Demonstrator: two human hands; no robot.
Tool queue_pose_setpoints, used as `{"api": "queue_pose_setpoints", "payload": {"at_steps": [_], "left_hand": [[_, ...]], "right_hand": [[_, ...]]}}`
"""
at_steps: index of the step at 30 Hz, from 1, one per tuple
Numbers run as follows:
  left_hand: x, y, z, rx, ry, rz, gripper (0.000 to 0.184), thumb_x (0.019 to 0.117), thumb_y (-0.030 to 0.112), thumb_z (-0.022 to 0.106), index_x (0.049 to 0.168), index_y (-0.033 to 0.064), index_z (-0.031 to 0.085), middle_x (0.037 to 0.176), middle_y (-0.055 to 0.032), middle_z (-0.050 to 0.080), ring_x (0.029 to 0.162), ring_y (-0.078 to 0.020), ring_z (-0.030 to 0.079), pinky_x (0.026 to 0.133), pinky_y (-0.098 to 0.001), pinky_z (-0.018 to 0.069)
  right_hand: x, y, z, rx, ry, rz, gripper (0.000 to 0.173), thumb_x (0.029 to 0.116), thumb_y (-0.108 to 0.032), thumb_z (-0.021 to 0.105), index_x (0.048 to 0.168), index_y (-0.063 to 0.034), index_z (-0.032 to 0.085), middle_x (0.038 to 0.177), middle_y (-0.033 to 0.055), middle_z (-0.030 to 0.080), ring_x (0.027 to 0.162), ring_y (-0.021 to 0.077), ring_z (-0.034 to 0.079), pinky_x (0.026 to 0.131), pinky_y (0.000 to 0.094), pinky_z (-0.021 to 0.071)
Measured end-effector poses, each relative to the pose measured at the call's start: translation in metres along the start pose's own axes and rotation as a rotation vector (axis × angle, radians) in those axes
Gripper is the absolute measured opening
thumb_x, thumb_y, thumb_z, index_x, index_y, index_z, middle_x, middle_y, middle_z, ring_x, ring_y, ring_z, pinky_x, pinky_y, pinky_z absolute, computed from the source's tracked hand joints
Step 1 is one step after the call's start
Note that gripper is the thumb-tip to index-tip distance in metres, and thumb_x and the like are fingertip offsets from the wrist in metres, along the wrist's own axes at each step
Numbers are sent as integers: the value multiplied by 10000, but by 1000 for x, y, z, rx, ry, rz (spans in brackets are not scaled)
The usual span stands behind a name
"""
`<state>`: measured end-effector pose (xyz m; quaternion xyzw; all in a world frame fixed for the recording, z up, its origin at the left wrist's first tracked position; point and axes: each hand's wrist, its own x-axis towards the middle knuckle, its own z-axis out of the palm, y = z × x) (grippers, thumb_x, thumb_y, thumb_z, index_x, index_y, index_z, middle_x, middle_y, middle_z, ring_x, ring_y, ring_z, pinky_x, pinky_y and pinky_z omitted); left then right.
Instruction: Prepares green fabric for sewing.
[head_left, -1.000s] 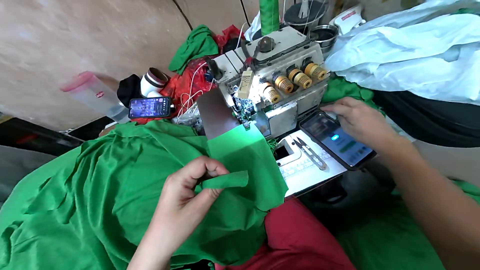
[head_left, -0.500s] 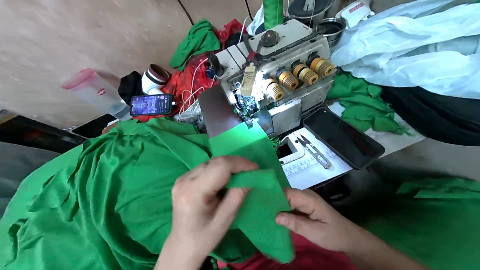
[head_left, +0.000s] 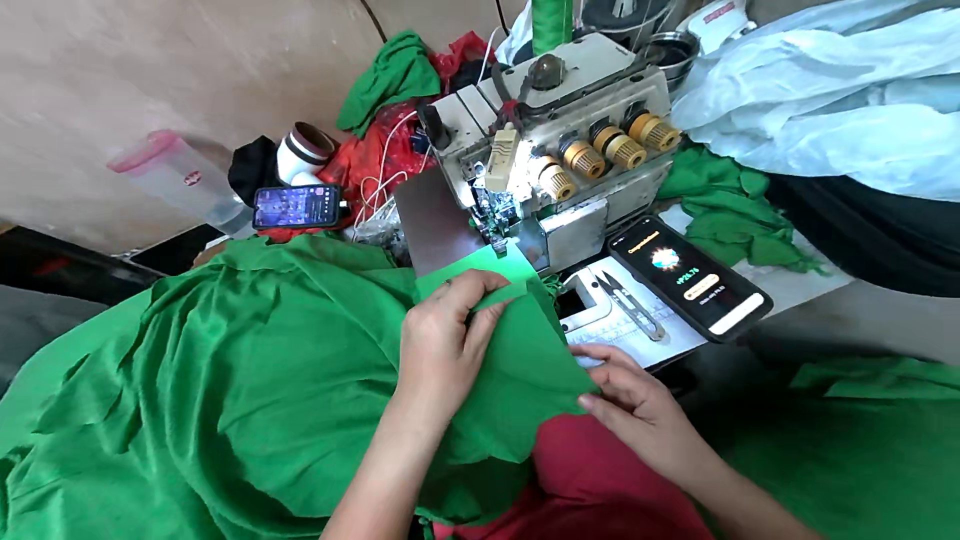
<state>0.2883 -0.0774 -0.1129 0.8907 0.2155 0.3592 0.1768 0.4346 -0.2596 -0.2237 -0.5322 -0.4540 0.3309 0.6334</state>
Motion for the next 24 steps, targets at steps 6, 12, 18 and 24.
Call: {"api": "queue_pose_setpoints", "payload": {"at_steps": [6, 12, 18, 24], "left_hand": [[20, -1, 8, 116, 26, 32, 174, 998, 215, 620, 1026, 90, 739, 899, -7, 712, 806, -53, 652, 715, -221, 522], [30, -27, 22, 31, -90, -90, 63, 945, 155, 689, 966, 118, 735, 923, 15, 688, 904, -83, 635, 806, -279, 502], [33, -31, 11, -255, -168, -172, 61, 954, 130, 654, 1006, 136, 686, 909, 90, 660, 837, 33, 616, 754, -144, 514], [31, -36, 7, -351, -153, -199, 41, 981, 159, 651, 1015, 146, 669, 890, 99, 660, 773, 35, 621, 683, -132, 525]], "right_hand": [[23, -4, 3, 188, -107, 192, 662, 937, 21, 563, 1535, 55, 282, 1477, 112, 518, 1111, 81, 680, 859, 246, 608], [2, -2, 1, 139, -84, 232, 125, 973, -95, 624, 1086, -47, 645, 882, -28, 736, 709, 51, 717, 636, 226, 619], [5, -8, -6, 121, -83, 314, 320, 960, -84, 631, 1268, -9, 585, 1005, 1, 687, 635, 36, 677, 567, 206, 605], [6, -6, -14, 47, -124, 274, 101, 985, -138, 632, 935, -66, 682, 756, -51, 713, 616, 8, 678, 556, 178, 576]]}}
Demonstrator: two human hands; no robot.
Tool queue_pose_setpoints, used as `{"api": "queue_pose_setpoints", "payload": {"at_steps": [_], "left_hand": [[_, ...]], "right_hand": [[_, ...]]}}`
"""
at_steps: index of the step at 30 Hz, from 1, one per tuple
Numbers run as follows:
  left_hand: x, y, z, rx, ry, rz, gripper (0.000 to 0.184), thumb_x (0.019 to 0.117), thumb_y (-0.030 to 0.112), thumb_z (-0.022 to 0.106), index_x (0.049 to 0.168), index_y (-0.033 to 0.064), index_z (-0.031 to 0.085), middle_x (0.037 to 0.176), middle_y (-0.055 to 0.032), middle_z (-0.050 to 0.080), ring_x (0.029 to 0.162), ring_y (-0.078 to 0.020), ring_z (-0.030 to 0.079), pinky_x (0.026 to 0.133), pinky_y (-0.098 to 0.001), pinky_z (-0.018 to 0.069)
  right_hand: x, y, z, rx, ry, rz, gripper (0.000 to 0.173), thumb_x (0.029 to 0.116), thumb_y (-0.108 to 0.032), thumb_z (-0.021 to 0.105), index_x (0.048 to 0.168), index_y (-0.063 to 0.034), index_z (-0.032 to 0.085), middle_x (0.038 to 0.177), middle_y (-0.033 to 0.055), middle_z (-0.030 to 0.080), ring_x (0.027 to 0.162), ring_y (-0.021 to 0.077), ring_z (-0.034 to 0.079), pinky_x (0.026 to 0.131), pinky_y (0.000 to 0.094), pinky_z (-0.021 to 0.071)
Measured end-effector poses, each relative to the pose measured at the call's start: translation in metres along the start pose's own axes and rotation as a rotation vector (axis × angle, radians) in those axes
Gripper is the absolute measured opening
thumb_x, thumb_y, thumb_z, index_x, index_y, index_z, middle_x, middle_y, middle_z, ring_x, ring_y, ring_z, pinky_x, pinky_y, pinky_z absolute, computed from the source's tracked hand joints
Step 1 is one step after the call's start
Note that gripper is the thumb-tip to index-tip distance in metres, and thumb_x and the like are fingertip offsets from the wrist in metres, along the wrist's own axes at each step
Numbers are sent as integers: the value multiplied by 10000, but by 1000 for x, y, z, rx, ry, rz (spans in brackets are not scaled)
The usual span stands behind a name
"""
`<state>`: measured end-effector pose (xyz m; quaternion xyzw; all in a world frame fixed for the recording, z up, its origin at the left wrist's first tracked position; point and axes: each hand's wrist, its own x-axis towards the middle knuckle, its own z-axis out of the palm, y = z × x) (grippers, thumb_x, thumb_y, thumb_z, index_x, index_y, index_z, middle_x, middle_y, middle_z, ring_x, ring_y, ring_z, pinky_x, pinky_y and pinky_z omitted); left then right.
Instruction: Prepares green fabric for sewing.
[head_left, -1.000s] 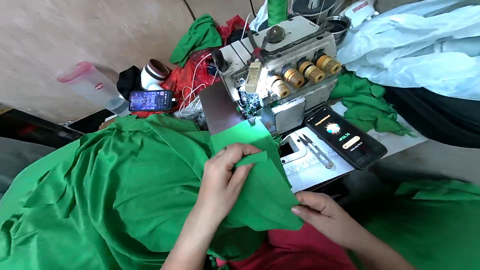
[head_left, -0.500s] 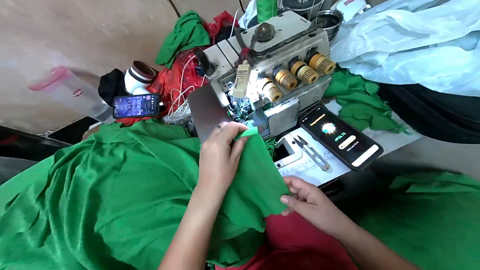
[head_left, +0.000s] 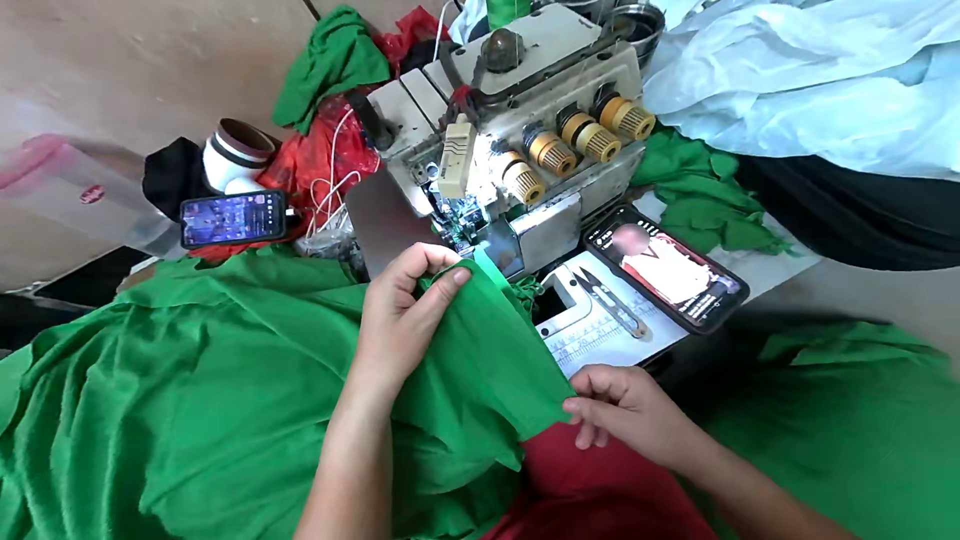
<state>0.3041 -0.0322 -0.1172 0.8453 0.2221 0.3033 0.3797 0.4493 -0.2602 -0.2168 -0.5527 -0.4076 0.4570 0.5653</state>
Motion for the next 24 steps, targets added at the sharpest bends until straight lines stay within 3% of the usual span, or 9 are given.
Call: {"api": "queue_pose_setpoints", "payload": {"at_steps": [4, 7, 12, 15, 20, 24], "left_hand": [[0, -1, 1, 13, 4, 16, 57, 968, 139, 647, 1018, 136, 676, 906, 94, 662, 794, 35, 622, 705, -132, 523], [0, -2, 1, 27, 12, 12, 72, 985, 151, 618, 1019, 133, 679, 936, 87, 661, 826, 33, 618, 730, -139, 517], [2, 0, 3, 70, 30, 27, 79, 941, 99, 671, 1014, 118, 694, 944, 63, 672, 884, 2, 627, 790, -174, 520], [1, 1, 4, 82, 41, 33, 131, 912, 47, 697, 1029, 81, 649, 897, 42, 677, 838, -8, 649, 766, -177, 548], [-4, 7, 4, 261, 46, -8, 89, 997, 178, 643, 1015, 102, 686, 884, 35, 671, 798, -16, 624, 721, -195, 518], [-4, 6, 4, 277, 38, 4, 104, 1004, 196, 628, 1006, 118, 698, 906, 52, 667, 844, -4, 618, 759, -183, 503]], "right_hand": [[0, 6, -3, -129, 16, -145, 235, 1031, -206, 577, 910, -35, 683, 824, -14, 713, 640, -8, 667, 570, 157, 571], [0, 10, 0, -137, 38, -222, 253, 1018, -220, 605, 906, -15, 702, 1014, 55, 663, 703, -11, 652, 605, 143, 577], [-6, 5, 4, 97, 89, -87, 85, 947, -103, 681, 985, -79, 753, 795, -72, 731, 567, -12, 648, 507, 168, 568], [-11, 6, 7, 108, 113, -45, 126, 923, -88, 695, 1036, -94, 749, 792, -84, 735, 569, -13, 650, 499, 164, 559], [-16, 8, 11, 108, 90, -27, 172, 900, -78, 708, 1060, -120, 753, 799, -93, 735, 577, -14, 652, 492, 167, 557], [-13, 8, 10, 87, 69, 0, 204, 891, -70, 701, 1089, -81, 745, 814, -76, 736, 581, -8, 654, 501, 170, 562]]}}
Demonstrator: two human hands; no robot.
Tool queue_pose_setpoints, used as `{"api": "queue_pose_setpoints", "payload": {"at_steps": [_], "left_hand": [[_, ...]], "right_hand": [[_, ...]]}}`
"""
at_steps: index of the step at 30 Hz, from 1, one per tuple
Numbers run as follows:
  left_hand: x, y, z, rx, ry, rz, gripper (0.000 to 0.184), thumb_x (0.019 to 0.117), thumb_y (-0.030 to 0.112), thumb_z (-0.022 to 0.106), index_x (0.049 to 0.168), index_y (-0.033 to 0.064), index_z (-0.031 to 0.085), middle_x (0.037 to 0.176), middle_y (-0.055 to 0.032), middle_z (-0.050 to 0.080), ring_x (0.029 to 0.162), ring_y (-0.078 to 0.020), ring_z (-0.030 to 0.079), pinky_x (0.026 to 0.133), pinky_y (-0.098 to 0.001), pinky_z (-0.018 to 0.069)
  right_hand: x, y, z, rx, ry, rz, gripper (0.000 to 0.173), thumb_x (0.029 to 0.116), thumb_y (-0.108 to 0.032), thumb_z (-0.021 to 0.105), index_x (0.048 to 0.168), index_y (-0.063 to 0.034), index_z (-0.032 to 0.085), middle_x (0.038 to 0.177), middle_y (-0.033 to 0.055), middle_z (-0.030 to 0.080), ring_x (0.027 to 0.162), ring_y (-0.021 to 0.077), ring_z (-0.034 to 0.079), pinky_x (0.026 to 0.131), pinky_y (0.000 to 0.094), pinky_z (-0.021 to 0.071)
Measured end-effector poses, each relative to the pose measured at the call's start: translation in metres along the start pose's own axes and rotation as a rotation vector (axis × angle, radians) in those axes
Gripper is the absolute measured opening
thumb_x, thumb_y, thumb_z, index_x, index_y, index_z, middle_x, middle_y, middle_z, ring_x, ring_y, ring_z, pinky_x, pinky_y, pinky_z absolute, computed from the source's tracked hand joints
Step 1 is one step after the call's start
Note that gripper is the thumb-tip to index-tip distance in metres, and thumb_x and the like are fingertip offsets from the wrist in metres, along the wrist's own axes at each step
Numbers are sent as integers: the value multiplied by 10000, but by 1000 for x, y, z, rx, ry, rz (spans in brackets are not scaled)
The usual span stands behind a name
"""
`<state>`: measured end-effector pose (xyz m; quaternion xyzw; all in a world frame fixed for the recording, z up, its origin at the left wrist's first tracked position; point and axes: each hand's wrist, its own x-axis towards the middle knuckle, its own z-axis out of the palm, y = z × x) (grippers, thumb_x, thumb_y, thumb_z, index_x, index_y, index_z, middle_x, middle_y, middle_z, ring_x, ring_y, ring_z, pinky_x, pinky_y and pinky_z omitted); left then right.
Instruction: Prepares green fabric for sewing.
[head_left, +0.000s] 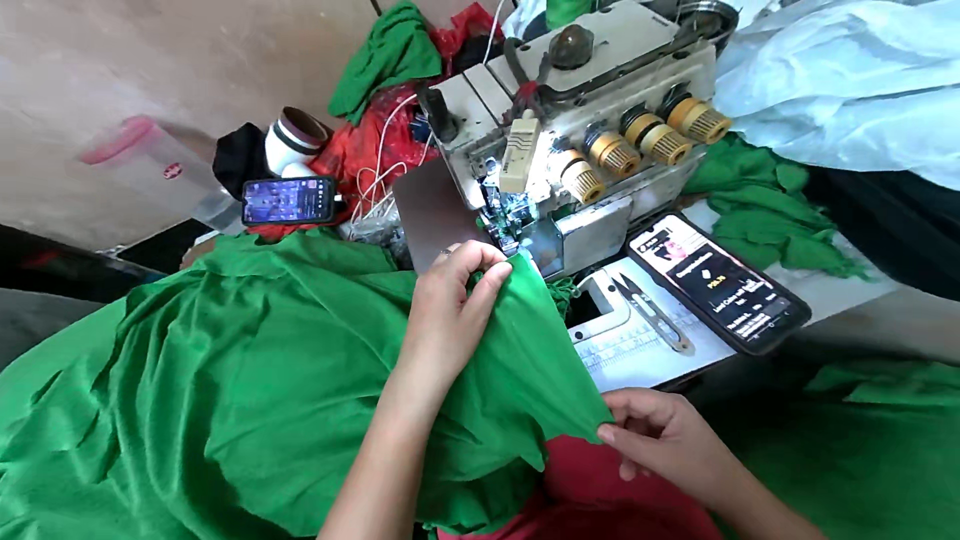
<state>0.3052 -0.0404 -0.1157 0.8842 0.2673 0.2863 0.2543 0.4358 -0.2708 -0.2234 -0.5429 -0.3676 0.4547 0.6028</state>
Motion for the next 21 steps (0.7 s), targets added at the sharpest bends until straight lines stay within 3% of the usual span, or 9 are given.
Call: {"api": "queue_pose_setpoints", "payload": {"at_steps": [5, 10, 13, 16, 20, 21], "left_hand": [[2, -3, -1, -143, -36, -35, 48, 950, 163, 686, 995, 153, 700, 864, 90, 675, 794, -5, 624, 720, -184, 516], [1, -3, -2, -154, -8, -58, 63, 935, 141, 704, 993, 140, 680, 837, 89, 668, 713, 19, 602, 639, -143, 497], [-2, 3, 0, -9, 22, -59, 80, 989, 178, 641, 1007, 130, 702, 881, 61, 666, 766, 8, 610, 686, -163, 504], [-8, 8, 3, 112, 48, -27, 99, 984, 176, 639, 974, 124, 722, 901, 29, 665, 829, -33, 620, 736, -204, 511], [-9, 10, 5, 163, 45, -33, 62, 952, 184, 685, 948, 134, 723, 863, 45, 671, 812, -37, 624, 731, -210, 509], [-6, 10, 4, 169, 35, -42, 56, 946, 183, 694, 951, 132, 718, 854, 46, 669, 797, -39, 625, 721, -213, 512]], "right_hand": [[-1, -3, -2, -104, -12, 47, 83, 913, -149, 712, 913, -76, 751, 739, -87, 702, 560, -37, 625, 511, 149, 547], [-7, -3, -5, -158, -60, -213, 141, 907, -224, 743, 868, -89, 739, 878, -45, 708, 668, -64, 623, 579, 105, 540], [-10, -4, -9, -162, -101, -289, 133, 898, -235, 760, 873, -111, 721, 902, -57, 714, 708, -80, 620, 609, 84, 527], [-10, 4, -10, -163, -98, -254, 126, 866, -214, 783, 859, -103, 723, 881, -58, 713, 685, -87, 607, 594, 80, 514], [-13, -2, -7, -83, -147, -124, 74, 862, -125, 781, 854, -71, 731, 911, -52, 736, 688, -75, 627, 606, 109, 538], [-13, -5, -7, -60, -152, -104, 61, 864, -108, 775, 855, -69, 729, 865, -57, 727, 659, -69, 622, 587, 115, 534]]}}
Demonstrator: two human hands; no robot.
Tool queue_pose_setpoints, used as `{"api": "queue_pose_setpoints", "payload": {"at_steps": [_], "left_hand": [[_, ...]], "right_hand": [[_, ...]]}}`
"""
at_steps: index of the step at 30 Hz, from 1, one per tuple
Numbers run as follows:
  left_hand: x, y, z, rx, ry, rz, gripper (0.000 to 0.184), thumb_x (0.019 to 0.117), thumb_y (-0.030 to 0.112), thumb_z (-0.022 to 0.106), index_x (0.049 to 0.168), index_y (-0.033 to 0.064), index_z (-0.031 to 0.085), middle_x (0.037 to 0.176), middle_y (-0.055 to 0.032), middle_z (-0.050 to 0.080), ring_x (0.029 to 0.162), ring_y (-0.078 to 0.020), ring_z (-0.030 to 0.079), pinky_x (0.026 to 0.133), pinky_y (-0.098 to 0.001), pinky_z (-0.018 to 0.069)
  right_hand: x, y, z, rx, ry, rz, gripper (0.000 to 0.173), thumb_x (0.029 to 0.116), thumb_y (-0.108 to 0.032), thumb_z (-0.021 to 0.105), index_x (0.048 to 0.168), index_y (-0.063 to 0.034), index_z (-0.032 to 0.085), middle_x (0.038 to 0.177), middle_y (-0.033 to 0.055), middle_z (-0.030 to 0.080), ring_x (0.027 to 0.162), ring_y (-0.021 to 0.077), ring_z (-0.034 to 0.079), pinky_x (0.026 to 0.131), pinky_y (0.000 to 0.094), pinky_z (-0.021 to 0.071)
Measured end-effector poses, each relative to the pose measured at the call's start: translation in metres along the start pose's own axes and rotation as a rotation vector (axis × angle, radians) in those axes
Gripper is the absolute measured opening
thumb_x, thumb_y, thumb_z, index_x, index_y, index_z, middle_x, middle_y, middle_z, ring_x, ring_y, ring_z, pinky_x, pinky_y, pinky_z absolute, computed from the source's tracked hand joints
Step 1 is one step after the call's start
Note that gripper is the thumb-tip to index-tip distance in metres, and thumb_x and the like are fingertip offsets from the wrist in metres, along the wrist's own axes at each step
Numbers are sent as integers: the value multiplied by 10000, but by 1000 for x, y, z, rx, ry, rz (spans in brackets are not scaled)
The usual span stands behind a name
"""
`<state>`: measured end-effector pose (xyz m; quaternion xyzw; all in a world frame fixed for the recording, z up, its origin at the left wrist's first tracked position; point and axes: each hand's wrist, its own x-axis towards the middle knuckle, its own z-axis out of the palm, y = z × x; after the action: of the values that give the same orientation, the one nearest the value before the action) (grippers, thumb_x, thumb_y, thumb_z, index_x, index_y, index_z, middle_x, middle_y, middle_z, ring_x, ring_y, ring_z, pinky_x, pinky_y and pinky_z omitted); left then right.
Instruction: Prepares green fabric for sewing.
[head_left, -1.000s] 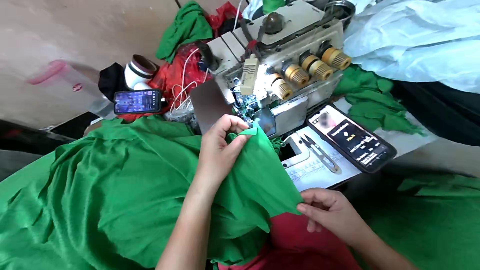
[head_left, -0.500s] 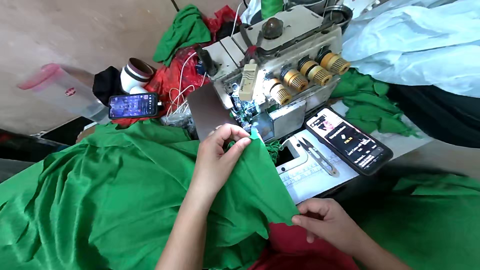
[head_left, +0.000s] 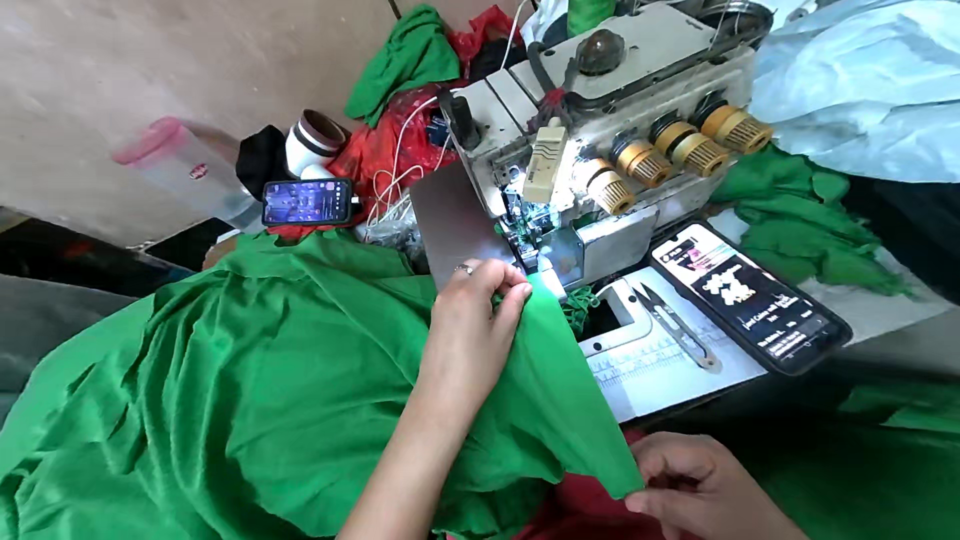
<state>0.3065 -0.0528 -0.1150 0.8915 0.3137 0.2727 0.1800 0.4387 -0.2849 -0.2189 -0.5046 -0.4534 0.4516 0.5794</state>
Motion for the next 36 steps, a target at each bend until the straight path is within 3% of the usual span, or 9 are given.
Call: {"api": "queue_pose_setpoints", "payload": {"at_steps": [7, 10, 12, 14, 16, 18, 22, 25, 36], "left_hand": [[30, -13, 4, -15, 14, 42, 81, 963, 117, 662, 987, 47, 629, 856, -41, 619, 759, -110, 590, 696, -263, 499], [12, -14, -3, -14, 4, 127, 231, 1026, 261, 590, 1074, 39, 633, 1045, -107, 655, 990, -213, 646, 856, -395, 552], [-19, -12, -1, -53, 21, 259, 552, 1019, 578, 488, 1165, 68, 640, 1235, -133, 657, 1205, -273, 598, 1011, -490, 476], [-57, -8, 16, -112, 27, 381, 691, 895, 809, 458, 1222, 214, 583, 1393, 12, 606, 1382, -138, 488, 1173, -401, 347], [-84, -11, 41, 6, -1, 469, 730, 921, 772, 466, 1442, 260, 446, 1609, 51, 392, 1544, -89, 221, 1268, -425, 62], [-88, -22, 53, 211, 63, 469, 618, 1025, 562, 436, 1546, 244, 336, 1668, 16, 297, 1574, -129, 123, 1254, -483, -41], [-47, -29, 20, 171, 118, 487, 223, 1030, 188, 488, 1206, 196, 624, 1309, -16, 676, 1349, -185, 539, 1201, -441, 292], [-18, -30, 1, 109, 30, 598, 168, 1004, 97, 538, 995, 122, 704, 1070, -69, 761, 1138, -225, 688, 979, -339, 536], [27, -46, -15, 271, -53, 339, 490, 1008, 462, 458, 1187, 95, 728, 1251, -102, 714, 1181, -325, 658, 950, -530, 523]], "right_hand": [[17, -20, -3, 105, 26, -6, 212, 895, -124, 750, 1040, -233, 639, 747, -160, 681, 547, -94, 579, 479, 94, 488], [18, -24, 0, 160, -15, -26, 251, 894, -120, 752, 1063, -231, 603, 758, -164, 664, 572, -107, 569, 497, 80, 475], [21, -24, 3, 179, -43, -50, 234, 902, -119, 748, 1046, -209, 586, 754, -153, 668, 577, -108, 571, 499, 78, 469], [31, -23, 6, 167, -66, -92, 214, 899, -102, 748, 1015, -171, 581, 745, -132, 667, 585, -104, 573, 517, 79, 473], [46, -24, 10, 112, -65, -142, 189, 897, -96, 739, 992, -131, 578, 732, -109, 655, 592, -99, 571, 531, 82, 475], [61, -26, 12, 45, -51, -164, 154, 908, -95, 721, 975, -98, 583, 701, -89, 623, 564, -91, 533, 511, 86, 444], [96, -34, 7, -19, -25, -200, 113, 920, -85, 698, 971, -66, 599, 722, -85, 622, 561, -82, 509, 508, 98, 424], [121, -40, 5, -116, 33, -284, 80, 932, -56, 661, 992, -2, 666, 797, -43, 674, 610, -82, 543, 547, 97, 457], [129, -36, 2, -665, 51, -388, 381, 1036, -208, 557, 1390, -85, 623, 784, 55, 699, 632, 152, 624, 621, 341, 551]]}}
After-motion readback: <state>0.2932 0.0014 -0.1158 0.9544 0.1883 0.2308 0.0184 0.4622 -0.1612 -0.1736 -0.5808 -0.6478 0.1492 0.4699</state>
